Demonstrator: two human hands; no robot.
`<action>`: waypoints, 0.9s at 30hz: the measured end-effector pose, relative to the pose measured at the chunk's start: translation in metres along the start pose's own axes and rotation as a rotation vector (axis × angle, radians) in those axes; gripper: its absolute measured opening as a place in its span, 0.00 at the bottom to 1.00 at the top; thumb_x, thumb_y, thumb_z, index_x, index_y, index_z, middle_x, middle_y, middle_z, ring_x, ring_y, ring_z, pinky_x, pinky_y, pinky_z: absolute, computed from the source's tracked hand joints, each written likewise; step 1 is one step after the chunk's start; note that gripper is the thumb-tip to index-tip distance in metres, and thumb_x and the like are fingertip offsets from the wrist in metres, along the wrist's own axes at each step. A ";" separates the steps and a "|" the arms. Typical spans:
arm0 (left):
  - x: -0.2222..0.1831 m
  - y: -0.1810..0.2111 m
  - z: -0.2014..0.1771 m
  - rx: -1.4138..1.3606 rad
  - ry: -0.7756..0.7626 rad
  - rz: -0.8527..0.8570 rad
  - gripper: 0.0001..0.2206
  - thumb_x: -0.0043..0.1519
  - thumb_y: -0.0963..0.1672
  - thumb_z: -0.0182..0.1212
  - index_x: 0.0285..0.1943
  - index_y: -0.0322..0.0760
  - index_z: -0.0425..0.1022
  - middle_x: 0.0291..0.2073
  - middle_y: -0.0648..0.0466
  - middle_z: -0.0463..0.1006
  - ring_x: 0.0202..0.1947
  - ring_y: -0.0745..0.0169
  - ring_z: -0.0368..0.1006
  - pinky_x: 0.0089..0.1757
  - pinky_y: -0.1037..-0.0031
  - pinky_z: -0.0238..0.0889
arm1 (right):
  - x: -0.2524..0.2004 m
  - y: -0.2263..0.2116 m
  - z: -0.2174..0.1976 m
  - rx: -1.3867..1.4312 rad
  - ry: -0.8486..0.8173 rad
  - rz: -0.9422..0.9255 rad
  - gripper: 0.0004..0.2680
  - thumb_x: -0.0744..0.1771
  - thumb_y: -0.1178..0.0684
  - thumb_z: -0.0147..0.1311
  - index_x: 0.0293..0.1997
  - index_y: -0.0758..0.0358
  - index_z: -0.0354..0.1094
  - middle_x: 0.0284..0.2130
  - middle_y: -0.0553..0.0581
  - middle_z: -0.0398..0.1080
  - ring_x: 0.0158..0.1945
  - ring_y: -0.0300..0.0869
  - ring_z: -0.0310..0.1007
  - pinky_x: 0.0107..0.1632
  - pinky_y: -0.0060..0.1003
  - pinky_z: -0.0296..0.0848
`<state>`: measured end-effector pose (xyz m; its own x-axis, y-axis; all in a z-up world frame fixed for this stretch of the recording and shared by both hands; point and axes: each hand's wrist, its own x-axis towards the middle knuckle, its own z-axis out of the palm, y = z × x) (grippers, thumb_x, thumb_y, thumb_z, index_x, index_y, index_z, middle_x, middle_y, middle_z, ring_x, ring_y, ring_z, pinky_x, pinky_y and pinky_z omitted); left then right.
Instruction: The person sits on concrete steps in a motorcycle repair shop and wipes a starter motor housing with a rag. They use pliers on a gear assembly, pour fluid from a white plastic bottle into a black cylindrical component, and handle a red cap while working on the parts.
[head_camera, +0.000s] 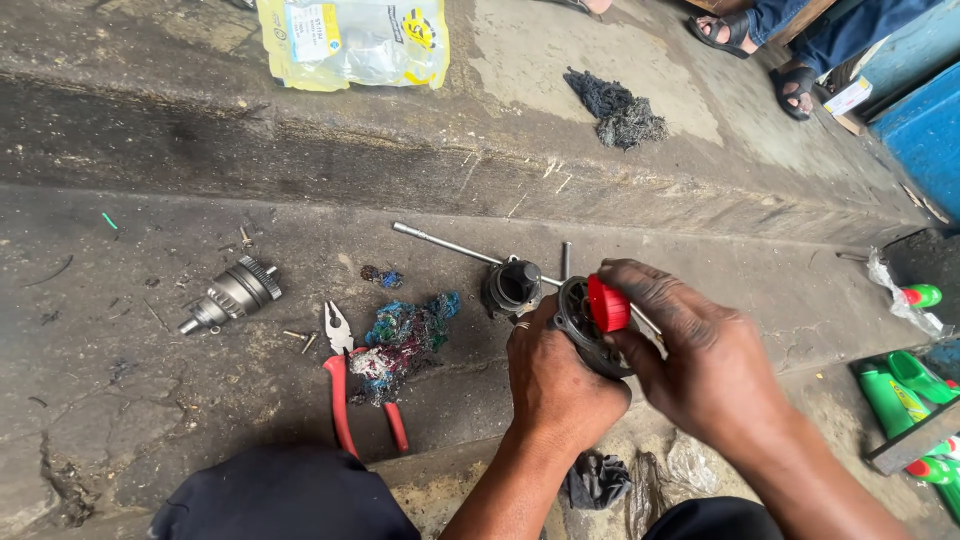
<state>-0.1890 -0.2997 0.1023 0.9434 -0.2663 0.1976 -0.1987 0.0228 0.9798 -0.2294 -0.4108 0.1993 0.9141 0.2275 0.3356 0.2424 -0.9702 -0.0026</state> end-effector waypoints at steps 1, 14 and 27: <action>-0.001 0.000 0.000 0.003 0.005 0.000 0.19 0.43 0.38 0.69 0.44 0.37 0.74 0.39 0.47 0.78 0.42 0.44 0.77 0.44 0.55 0.69 | 0.001 -0.002 0.001 0.003 0.001 -0.005 0.21 0.59 0.58 0.66 0.58 0.62 0.69 0.53 0.61 0.75 0.53 0.53 0.78 0.53 0.43 0.78; -0.006 0.009 -0.006 0.014 0.002 -0.016 0.21 0.42 0.38 0.69 0.47 0.38 0.74 0.41 0.46 0.77 0.45 0.42 0.75 0.46 0.53 0.66 | 0.001 -0.006 -0.010 0.028 0.078 0.012 0.21 0.59 0.58 0.68 0.57 0.60 0.68 0.54 0.58 0.75 0.47 0.48 0.78 0.44 0.39 0.77; -0.007 0.006 -0.016 0.038 0.030 -0.004 0.20 0.43 0.38 0.68 0.46 0.39 0.74 0.42 0.46 0.75 0.47 0.42 0.73 0.48 0.53 0.63 | 0.019 -0.020 -0.010 -0.008 -0.027 0.114 0.24 0.56 0.57 0.69 0.57 0.58 0.68 0.36 0.58 0.75 0.20 0.41 0.67 0.28 0.39 0.70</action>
<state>-0.1926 -0.2821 0.1072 0.9516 -0.2372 0.1955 -0.2047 -0.0146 0.9787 -0.2203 -0.3876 0.2151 0.9439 0.1176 0.3085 0.1338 -0.9905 -0.0320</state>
